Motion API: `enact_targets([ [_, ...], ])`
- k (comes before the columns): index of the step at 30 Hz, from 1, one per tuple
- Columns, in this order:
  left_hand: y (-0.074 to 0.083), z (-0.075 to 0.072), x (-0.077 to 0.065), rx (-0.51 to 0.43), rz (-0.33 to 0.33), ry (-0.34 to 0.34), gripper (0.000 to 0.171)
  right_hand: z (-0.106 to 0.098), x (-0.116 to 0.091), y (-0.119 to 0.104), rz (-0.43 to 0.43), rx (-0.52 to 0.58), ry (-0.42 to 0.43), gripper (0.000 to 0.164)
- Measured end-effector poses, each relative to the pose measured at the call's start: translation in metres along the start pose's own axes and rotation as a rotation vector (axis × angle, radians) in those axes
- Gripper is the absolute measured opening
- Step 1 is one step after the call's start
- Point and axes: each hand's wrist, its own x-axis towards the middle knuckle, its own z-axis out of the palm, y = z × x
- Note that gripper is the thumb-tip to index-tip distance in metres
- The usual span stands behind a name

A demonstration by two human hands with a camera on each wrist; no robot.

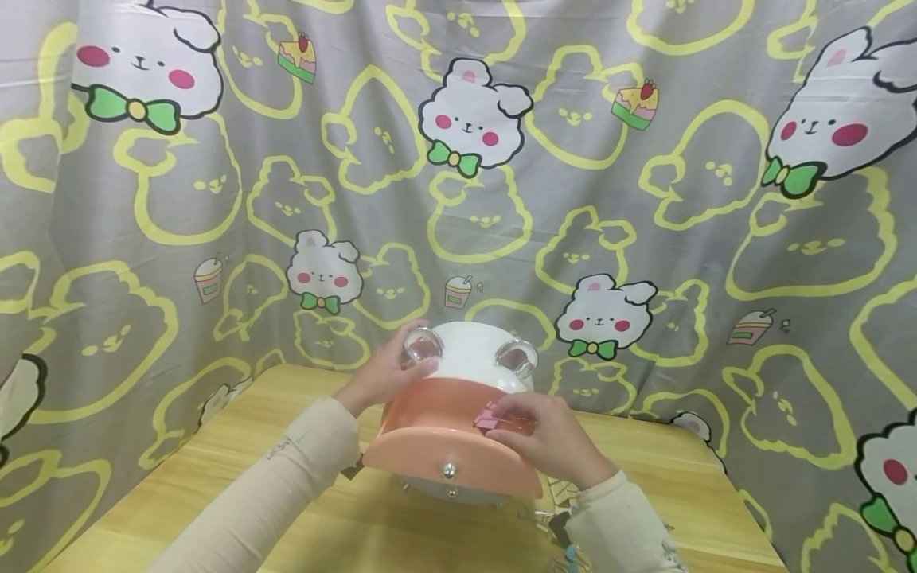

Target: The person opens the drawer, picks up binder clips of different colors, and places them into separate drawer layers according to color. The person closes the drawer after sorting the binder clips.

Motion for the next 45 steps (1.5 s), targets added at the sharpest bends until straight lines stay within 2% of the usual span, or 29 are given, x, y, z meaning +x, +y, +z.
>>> enact_targets([
  [5,-0.0005,0.0007,0.0002,0.001,-0.009,0.001,0.066,0.0,-0.0007,0.0013,-0.017,-0.015,0.001,0.018],
  [14,-0.0004,0.0008,0.0002,0.001,-0.006,0.003,0.066,0.0027,-0.0007,0.003,0.007,-0.021,0.011,0.015],
  [21,0.0005,0.0001,-0.0004,0.008,0.015,0.003,0.067,0.0025,-0.0007,0.003,0.004,-0.026,0.014,0.013],
  [32,-0.0003,0.0002,0.0004,0.01,0.018,0.005,0.067,0.0024,-0.0005,0.0038,0.022,-0.023,-0.013,0.014],
  [45,0.0004,-0.0004,-0.0005,0.024,0.039,0.014,0.066,0.0043,0.001,0.007,-0.026,-0.04,-0.006,0.007],
])
